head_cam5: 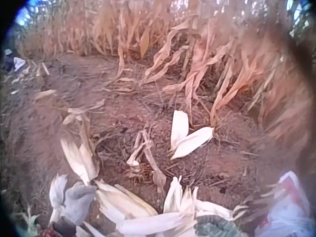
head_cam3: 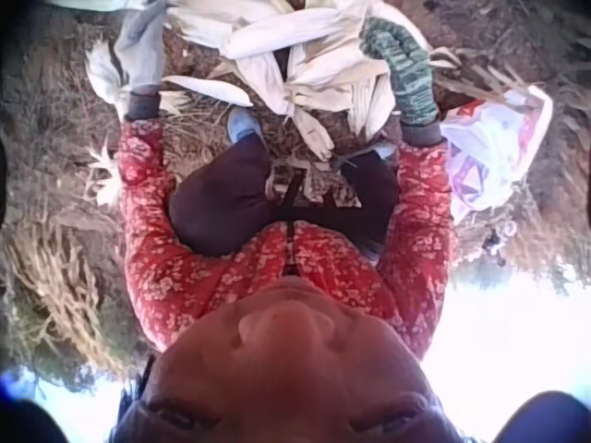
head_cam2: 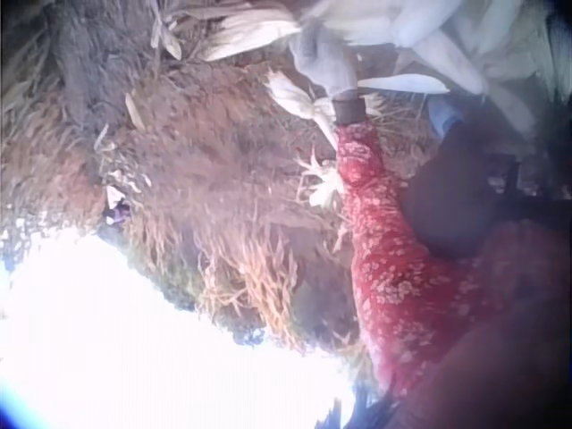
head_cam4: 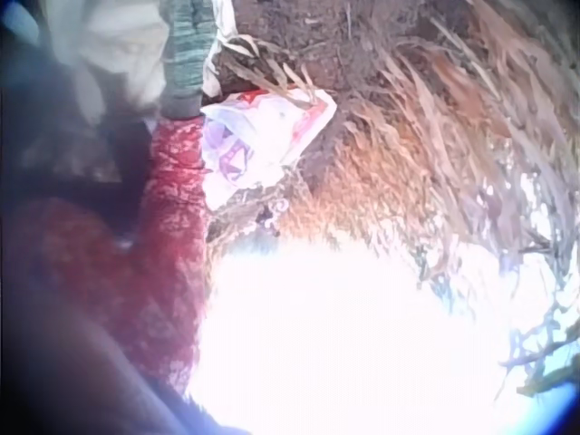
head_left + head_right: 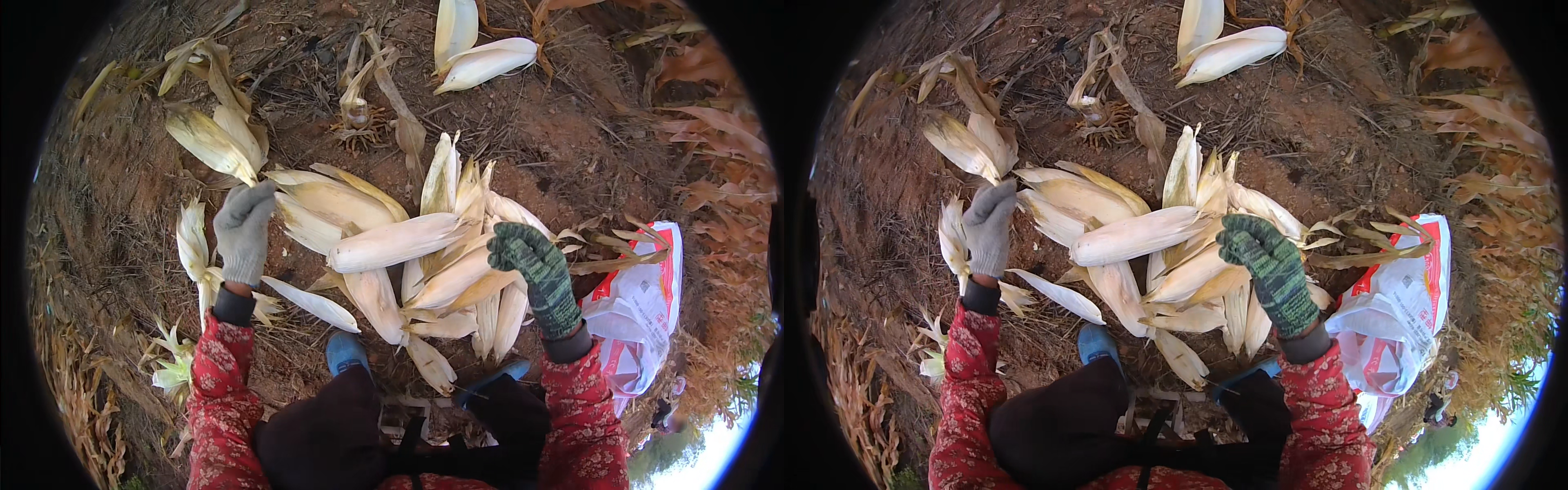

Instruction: The person sits on a small stool in a cornfield and shucks corn cobs by hand. They remove the husks from each cob and place the shucked corn into a large white sack while discarding the husks on the ground.

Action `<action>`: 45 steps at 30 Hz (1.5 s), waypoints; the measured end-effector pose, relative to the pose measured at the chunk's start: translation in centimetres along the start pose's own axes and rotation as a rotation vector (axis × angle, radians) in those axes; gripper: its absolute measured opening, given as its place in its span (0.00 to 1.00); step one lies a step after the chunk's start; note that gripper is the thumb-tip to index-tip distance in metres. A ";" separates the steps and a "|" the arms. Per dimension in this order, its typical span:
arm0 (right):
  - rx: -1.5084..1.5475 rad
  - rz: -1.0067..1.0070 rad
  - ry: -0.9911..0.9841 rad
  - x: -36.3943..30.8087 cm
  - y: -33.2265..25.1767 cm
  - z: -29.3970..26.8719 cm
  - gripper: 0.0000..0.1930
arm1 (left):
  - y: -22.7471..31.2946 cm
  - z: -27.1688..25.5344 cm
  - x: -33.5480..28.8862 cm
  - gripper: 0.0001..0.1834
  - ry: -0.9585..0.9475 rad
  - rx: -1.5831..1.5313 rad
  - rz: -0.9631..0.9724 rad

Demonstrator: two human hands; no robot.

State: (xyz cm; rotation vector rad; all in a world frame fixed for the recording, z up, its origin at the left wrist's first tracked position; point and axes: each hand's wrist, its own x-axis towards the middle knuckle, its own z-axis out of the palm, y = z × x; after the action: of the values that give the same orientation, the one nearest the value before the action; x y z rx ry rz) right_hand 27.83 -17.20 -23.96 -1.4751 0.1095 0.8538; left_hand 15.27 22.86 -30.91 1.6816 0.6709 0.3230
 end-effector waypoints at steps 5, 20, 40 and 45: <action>0.573 -0.079 -0.066 17.3 0.3 -0.3 0.20 | 2.7 8.2 -9.9 0.14 -0.733 0.637 0.714; 0.643 0.131 0.180 31.2 -1.5 2.6 0.10 | -3.4 12.0 -4.9 0.19 -0.613 0.785 0.837; -0.848 -0.377 -0.753 -16.0 4.4 1.4 0.18 | -2.6 11.8 -6.5 0.16 -0.459 0.866 0.493; -0.379 0.119 -0.254 -24.2 1.3 1.6 0.16 | 3.0 8.0 -7.7 0.09 -0.362 0.734 0.699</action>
State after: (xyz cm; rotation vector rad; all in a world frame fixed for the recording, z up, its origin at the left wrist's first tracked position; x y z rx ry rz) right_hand 9.25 -26.34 -11.36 -1.7072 -0.1643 1.1999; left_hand 14.33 11.61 -28.73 2.5795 -0.1305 0.2560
